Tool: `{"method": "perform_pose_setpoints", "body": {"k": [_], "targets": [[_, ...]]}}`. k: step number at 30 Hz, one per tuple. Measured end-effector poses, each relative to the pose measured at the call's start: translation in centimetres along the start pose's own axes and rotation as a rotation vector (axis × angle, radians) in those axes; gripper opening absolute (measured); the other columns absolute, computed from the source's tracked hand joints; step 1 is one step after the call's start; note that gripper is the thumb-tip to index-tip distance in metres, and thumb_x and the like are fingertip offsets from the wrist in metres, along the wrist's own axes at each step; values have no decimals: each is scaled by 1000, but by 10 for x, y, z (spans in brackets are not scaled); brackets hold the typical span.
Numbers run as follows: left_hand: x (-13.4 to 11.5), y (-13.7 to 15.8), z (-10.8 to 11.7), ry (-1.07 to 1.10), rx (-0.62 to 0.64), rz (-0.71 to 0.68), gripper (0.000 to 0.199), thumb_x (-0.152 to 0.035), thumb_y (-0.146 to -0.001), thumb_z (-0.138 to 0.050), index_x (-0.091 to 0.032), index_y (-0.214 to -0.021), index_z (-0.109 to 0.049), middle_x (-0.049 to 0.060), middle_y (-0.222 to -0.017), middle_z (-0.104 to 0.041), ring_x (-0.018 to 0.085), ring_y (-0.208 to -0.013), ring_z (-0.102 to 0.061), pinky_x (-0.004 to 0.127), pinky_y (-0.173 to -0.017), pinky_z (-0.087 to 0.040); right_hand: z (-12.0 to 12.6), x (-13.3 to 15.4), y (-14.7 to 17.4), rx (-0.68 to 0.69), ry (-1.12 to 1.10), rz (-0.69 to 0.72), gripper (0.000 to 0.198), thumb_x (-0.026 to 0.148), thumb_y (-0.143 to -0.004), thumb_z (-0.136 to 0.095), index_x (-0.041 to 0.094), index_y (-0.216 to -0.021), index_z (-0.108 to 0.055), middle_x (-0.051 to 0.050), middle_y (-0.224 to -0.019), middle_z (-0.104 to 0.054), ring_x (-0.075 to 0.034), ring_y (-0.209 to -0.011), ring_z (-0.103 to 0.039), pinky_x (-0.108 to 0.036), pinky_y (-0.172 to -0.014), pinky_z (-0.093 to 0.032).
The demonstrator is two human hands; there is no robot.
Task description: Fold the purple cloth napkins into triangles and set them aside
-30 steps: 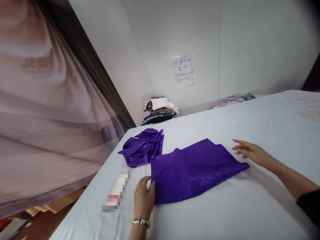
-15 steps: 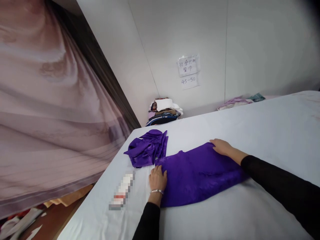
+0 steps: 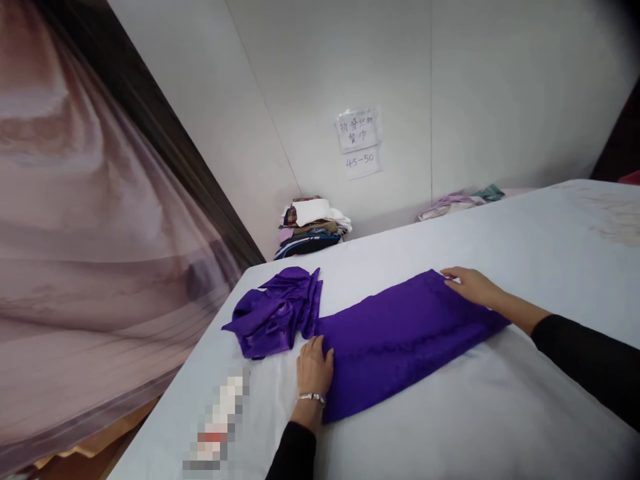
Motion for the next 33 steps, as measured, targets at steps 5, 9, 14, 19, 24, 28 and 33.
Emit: {"method": "perform_pose_setpoints", "body": {"k": [5, 9, 14, 19, 24, 28, 33], "targets": [[24, -6, -1, 246, -69, 86, 39, -17, -77, -45, -15, -116, -53, 8, -92, -64, 20, -86, -59, 33, -83, -44, -10, -17, 47, 88, 44, -63, 40, 32, -78, -45, 20, -114, -58, -8, -114, -61, -25, -105, -55, -36, -91, -41], [41, -4, 9, 644, -139, 216, 46, -31, -76, -47, -14, -119, -49, 1, -73, -59, 17, -68, -58, 32, -71, -47, -6, -40, 59, 101, -13, -199, 43, 30, -77, -48, 19, -118, -55, -8, -102, -65, -22, -90, -60, -33, -81, -45], [20, 17, 38, 1089, -168, 184, 66, -43, -66, -60, -17, -125, -44, -3, -73, -55, 14, -73, -57, 28, -74, -47, -6, -36, 45, 141, 37, -248, 45, 31, -78, -49, 16, -120, -53, -9, -106, -63, -21, -91, -60, -29, -81, -45], [14, 42, 40, 938, -93, 168, 65, -45, -69, -57, -19, -127, -43, 1, -81, -59, 16, -72, -59, 31, -67, -50, -10, -16, 25, 144, 67, -194, 46, 26, -75, -52, 16, -121, -53, -12, -114, -60, -23, -101, -56, -30, -85, -41], [25, 53, 47, 598, -208, 100, 56, -46, -76, -46, -17, -124, -43, 11, -112, -56, 23, -90, -59, 39, -73, -51, -10, -6, 19, 107, 77, -187, 29, 15, -74, -47, 17, -98, -64, -10, -102, -64, -23, -93, -58, -31, -80, -42], [1, 54, 48, 459, -201, -39, 46, -38, -81, -43, -20, -124, -43, 11, -120, -52, 24, -107, -53, 42, -87, -46, 2, 0, 26, 55, 73, -148, 22, 18, -79, -40, 20, -84, -62, -6, -93, -64, -20, -88, -57, -30, -77, -42], [-48, 51, 32, 294, -107, -230, 43, -26, -82, -44, -20, -125, -44, 10, -127, -49, 21, -119, -44, 40, -100, -36, 19, 4, 37, -27, 24, -38, 22, 21, -81, -38, 22, -82, -60, -6, -90, -62, -20, -88, -56, -30, -77, -43]]}}
Point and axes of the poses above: each hand's wrist, its own y-axis away from the middle knuckle, its own z-axis out of the back of the hand, x = y × z, the point moved 10 cm from there along -y, towards the middle knuckle
